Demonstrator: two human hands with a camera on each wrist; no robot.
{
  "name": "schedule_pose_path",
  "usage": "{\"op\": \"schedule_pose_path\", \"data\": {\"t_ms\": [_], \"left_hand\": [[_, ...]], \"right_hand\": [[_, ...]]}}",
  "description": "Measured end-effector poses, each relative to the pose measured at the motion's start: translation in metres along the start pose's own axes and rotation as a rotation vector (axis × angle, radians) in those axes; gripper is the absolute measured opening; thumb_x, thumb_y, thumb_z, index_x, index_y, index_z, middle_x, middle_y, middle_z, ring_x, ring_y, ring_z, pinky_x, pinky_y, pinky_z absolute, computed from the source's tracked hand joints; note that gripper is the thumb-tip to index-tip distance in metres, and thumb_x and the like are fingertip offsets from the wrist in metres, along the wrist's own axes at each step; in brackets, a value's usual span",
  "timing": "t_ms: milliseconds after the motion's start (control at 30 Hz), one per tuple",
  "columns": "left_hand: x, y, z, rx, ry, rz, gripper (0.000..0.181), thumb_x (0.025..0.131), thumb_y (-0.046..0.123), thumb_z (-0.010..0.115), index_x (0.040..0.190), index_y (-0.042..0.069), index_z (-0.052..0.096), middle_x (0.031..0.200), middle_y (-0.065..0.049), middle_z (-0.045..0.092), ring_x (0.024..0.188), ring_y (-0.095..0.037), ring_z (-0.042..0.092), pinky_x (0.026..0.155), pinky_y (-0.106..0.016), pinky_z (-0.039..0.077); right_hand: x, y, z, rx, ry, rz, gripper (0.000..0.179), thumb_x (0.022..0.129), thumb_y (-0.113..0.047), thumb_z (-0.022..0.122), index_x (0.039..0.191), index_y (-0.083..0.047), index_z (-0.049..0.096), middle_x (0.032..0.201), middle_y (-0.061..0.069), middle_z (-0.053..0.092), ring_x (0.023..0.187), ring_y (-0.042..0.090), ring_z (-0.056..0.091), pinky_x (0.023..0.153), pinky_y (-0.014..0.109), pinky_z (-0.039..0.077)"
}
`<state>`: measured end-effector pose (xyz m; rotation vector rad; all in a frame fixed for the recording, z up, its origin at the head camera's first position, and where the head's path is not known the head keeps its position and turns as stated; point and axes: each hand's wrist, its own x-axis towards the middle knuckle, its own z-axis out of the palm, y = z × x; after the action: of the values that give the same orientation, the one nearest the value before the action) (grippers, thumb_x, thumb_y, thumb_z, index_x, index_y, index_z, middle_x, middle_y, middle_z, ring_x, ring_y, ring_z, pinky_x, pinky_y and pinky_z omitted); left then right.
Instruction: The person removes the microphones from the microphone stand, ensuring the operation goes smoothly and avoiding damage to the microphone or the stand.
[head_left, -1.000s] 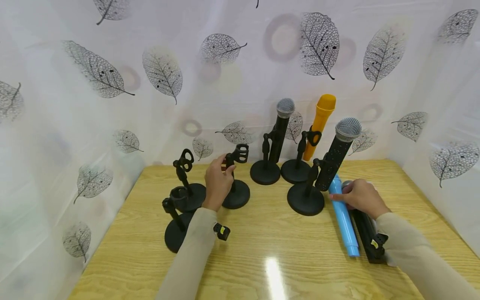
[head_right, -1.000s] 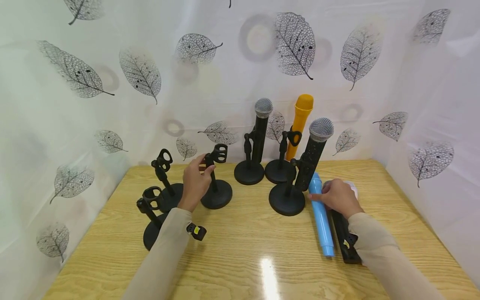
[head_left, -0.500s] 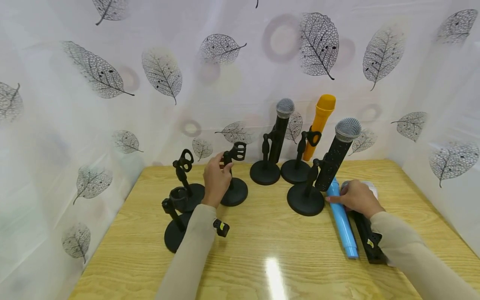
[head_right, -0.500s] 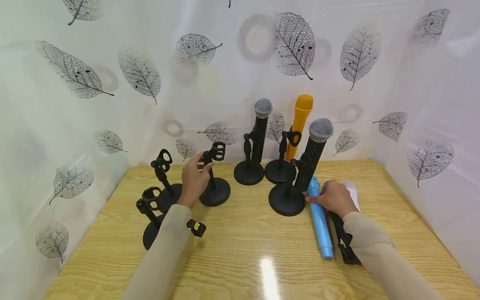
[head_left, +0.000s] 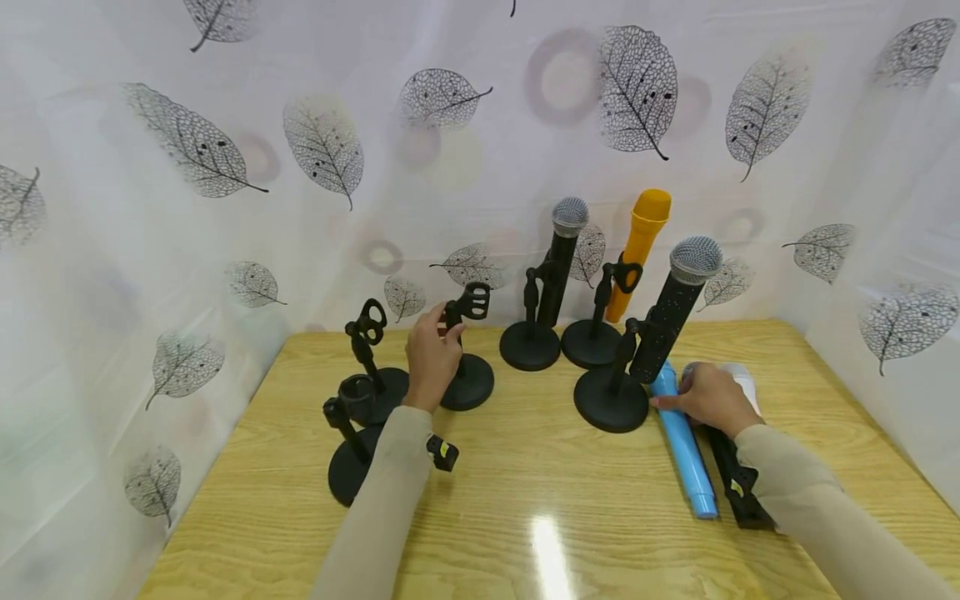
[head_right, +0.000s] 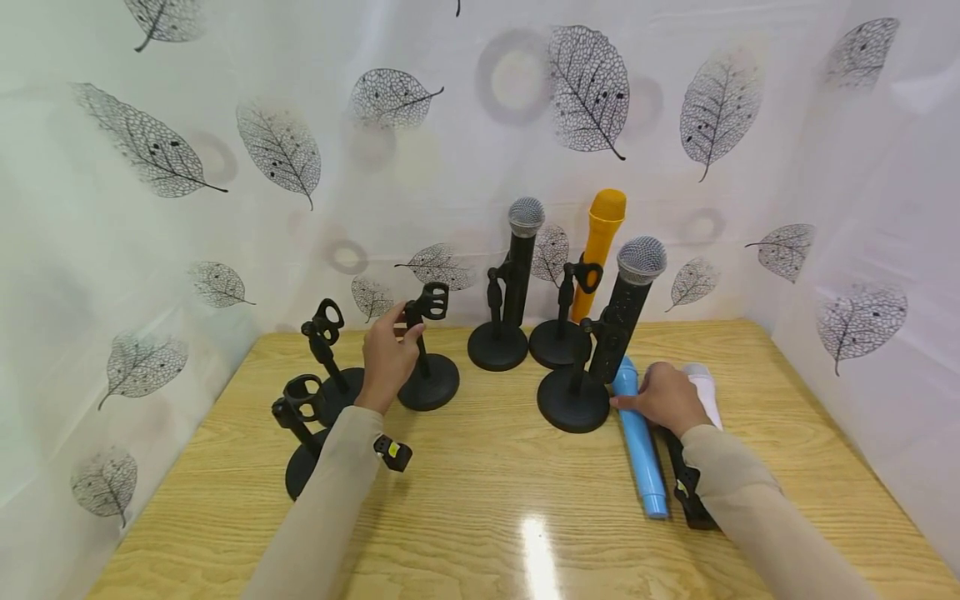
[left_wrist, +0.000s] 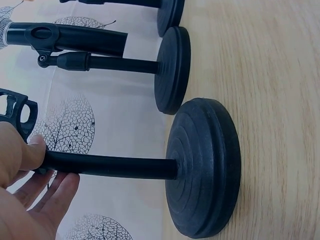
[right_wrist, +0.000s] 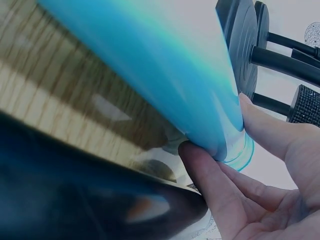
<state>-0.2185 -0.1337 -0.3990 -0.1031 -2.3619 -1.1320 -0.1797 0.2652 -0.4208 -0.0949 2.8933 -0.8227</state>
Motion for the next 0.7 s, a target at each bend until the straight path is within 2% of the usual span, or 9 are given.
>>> {"op": "schedule_pose_path", "data": {"t_ms": [200,400,633,700], "left_hand": [[0.0,0.0,0.0,-0.005,-0.003,-0.013,0.04,0.098,0.013,0.07,0.135,0.001,0.062,0.116,-0.02,0.066,0.096,-0.034,0.069,0.088,-0.05,0.056],[0.0,0.0,0.001,-0.009,-0.008,-0.05,0.042,0.098,0.014,0.069,0.138,0.003,0.061,0.118,-0.02,0.066,0.098,-0.034,0.069,0.089,-0.048,0.056],[-0.005,0.001,-0.001,-0.061,-0.003,-0.046,0.046,0.098,0.009,0.069,0.142,0.004,0.057,0.122,-0.02,0.063,0.101,-0.033,0.068,0.086,-0.043,0.059],[-0.01,0.003,-0.003,-0.065,-0.004,-0.049,0.05,0.098,0.009,0.069,0.145,0.005,0.053,0.124,-0.02,0.062,0.102,-0.032,0.068,0.087,-0.042,0.059]], "right_hand": [[-0.001,-0.001,0.002,-0.007,0.012,0.006,0.043,0.085,-0.038,0.082,0.074,-0.005,0.057,0.057,0.002,0.053,0.051,0.016,0.052,0.048,0.031,0.041],[-0.002,-0.002,0.002,-0.03,0.034,-0.012,0.043,0.085,-0.037,0.082,0.075,-0.004,0.057,0.063,0.002,0.047,0.057,0.018,0.047,0.051,0.03,0.038],[-0.005,-0.005,-0.007,-0.053,0.073,-0.075,0.05,0.086,-0.033,0.081,0.058,-0.016,0.043,0.056,-0.006,0.029,0.052,0.013,0.03,0.051,0.03,0.026],[-0.008,-0.004,-0.011,-0.06,0.081,-0.074,0.046,0.086,-0.034,0.081,0.059,-0.011,0.053,0.057,-0.004,0.042,0.055,0.014,0.039,0.051,0.031,0.034]]}}
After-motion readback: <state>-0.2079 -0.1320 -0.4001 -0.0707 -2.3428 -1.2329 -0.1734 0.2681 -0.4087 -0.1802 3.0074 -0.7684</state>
